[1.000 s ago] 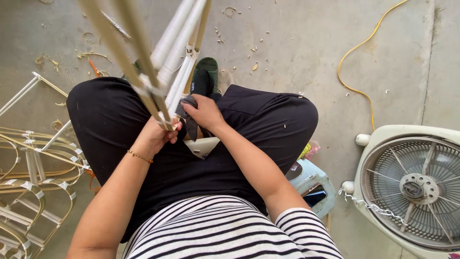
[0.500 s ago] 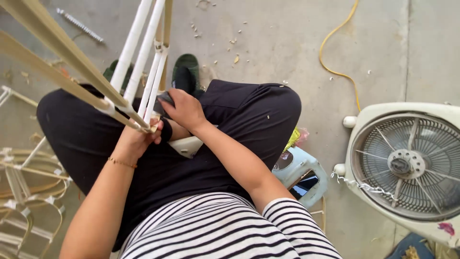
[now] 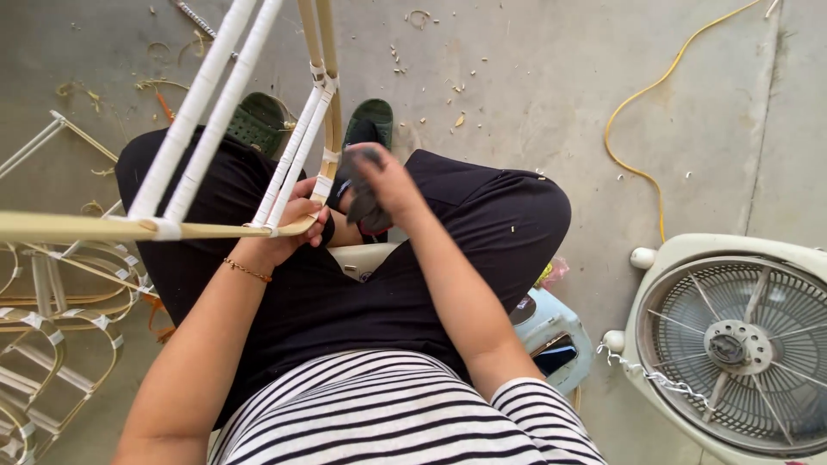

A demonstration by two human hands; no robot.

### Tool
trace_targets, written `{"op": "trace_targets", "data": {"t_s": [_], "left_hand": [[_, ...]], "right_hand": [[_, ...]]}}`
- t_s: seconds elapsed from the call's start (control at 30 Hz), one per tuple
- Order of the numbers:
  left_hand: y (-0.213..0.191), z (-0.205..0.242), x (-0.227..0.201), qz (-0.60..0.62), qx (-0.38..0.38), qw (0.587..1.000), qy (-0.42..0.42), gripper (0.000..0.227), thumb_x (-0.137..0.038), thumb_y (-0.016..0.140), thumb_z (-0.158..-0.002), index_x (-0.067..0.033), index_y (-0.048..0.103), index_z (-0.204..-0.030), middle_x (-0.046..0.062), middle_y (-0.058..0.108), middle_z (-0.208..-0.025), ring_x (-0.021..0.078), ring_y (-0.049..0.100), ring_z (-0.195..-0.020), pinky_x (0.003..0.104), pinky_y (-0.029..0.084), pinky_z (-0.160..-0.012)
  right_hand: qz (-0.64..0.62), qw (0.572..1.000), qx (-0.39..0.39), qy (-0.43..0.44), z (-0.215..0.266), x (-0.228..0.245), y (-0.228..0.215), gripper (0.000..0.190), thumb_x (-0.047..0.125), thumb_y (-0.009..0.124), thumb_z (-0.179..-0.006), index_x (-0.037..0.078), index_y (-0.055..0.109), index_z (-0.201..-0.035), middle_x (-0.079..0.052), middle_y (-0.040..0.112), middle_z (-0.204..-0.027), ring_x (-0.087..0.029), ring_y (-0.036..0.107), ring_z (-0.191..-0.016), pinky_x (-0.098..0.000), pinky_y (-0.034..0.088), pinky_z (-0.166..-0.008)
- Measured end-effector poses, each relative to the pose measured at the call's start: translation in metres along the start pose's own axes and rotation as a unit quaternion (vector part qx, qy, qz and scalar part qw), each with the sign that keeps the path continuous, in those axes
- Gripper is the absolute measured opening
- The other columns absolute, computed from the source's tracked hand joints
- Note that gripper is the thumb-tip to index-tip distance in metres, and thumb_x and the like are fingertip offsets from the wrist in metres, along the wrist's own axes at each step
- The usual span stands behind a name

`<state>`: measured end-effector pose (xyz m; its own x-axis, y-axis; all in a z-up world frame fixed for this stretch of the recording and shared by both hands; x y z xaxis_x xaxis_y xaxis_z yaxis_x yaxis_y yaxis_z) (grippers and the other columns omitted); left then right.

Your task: The recorder is assembling and tying together segments of a bamboo or wooden frame, likely for furniture or a large lantern, using white plastic ties and cutting them with shears.

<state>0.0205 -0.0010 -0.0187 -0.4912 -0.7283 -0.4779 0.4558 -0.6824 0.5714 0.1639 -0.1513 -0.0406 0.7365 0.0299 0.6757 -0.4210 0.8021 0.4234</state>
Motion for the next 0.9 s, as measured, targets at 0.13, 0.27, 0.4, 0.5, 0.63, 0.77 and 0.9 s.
{"op": "trace_targets", "data": {"t_s": [0.13, 0.27, 0.4, 0.5, 0.63, 0.77, 0.9], "left_hand": [[-0.004, -0.005, 0.005, -0.055, -0.001, 0.997, -0.049, 0.044, -0.012, 0.057, -0.098, 0.0042, 0.047, -0.137, 0.004, 0.065, -0.081, 0.0109, 0.059, -0.057, 0.029, 0.057, -0.053], [0.028, 0.018, -0.028, -0.078, -0.075, 0.982, -0.152, 0.051, -0.033, 0.050, -0.104, 0.0037, 0.045, -0.139, 0.006, 0.069, -0.080, 0.0114, 0.058, -0.053, 0.028, 0.053, -0.048], [0.016, 0.012, -0.017, -0.018, 0.054, 0.995, -0.086, 0.050, -0.019, 0.052, -0.100, -0.0015, 0.050, -0.146, 0.006, 0.065, -0.078, 0.0101, 0.057, -0.051, 0.026, 0.052, -0.045], [0.001, 0.000, -0.005, -0.005, 0.083, 0.995, -0.062, 0.052, -0.010, 0.053, -0.098, -0.0025, 0.047, -0.150, 0.005, 0.063, -0.079, 0.0097, 0.055, -0.051, 0.026, 0.051, -0.045], [-0.004, -0.006, -0.003, -0.013, 0.020, 0.999, -0.044, 0.051, -0.008, 0.053, -0.098, -0.0057, 0.044, -0.148, 0.008, 0.062, -0.078, 0.0125, 0.055, -0.050, 0.028, 0.050, -0.044], [0.001, -0.004, -0.006, -0.073, 0.021, 0.996, -0.044, 0.046, -0.008, 0.053, -0.095, -0.0082, 0.047, -0.141, 0.008, 0.063, -0.075, 0.0136, 0.054, -0.046, 0.027, 0.046, -0.039], [-0.013, -0.010, 0.005, -0.102, 0.037, 0.993, -0.049, 0.033, -0.015, 0.057, -0.097, -0.0002, 0.054, -0.126, 0.006, 0.063, -0.074, 0.0134, 0.052, -0.044, 0.026, 0.043, -0.038]], "right_hand": [[0.293, 0.933, 0.025, -0.206, 0.005, -0.018, 0.023, 0.020, 0.022, 0.072, -0.101, 0.002, 0.071, -0.106, -0.007, 0.073, -0.090, -0.017, 0.067, -0.081, -0.0348, 0.056, -0.073], [0.388, 0.883, -0.136, -0.226, 0.025, 0.027, 0.033, 0.021, 0.023, 0.071, -0.097, 0.003, 0.070, -0.104, -0.005, 0.071, -0.084, -0.014, 0.069, -0.074, -0.0333, 0.056, -0.070], [0.386, 0.861, -0.140, -0.299, 0.032, 0.042, 0.030, 0.025, 0.025, 0.072, -0.098, 0.005, 0.069, -0.113, -0.007, 0.073, -0.095, -0.012, 0.069, -0.086, -0.0318, 0.054, -0.076], [0.164, 0.954, -0.093, -0.235, 0.016, 0.022, 0.005, 0.028, 0.025, 0.071, -0.098, 0.003, 0.069, -0.114, -0.003, 0.074, -0.097, -0.010, 0.067, -0.088, -0.0285, 0.055, -0.080], [0.059, 0.997, -0.048, -0.021, 0.009, 0.004, -0.005, 0.026, 0.023, 0.072, -0.094, 0.001, 0.070, -0.107, -0.004, 0.073, -0.091, -0.012, 0.066, -0.077, -0.0280, 0.054, -0.069], [0.204, 0.978, 0.009, -0.040, 0.010, -0.008, 0.014, 0.025, 0.023, 0.074, -0.093, 0.001, 0.072, -0.106, -0.003, 0.074, -0.093, -0.008, 0.066, -0.082, -0.0251, 0.056, -0.075], [0.215, 0.973, 0.030, -0.082, 0.007, -0.011, 0.023, 0.026, 0.025, 0.075, -0.092, 0.001, 0.070, -0.101, -0.005, 0.074, -0.090, -0.009, 0.067, -0.079, -0.0278, 0.056, -0.073]]}}
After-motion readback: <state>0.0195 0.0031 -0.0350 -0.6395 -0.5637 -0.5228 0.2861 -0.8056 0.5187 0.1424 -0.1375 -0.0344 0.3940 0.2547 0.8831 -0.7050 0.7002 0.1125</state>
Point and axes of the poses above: each hand's wrist, its own z-axis away from the middle knuckle, its own y-axis out of the palm, x = y × z, the point moved 3 cm from there along -z, towards the middle knuckle
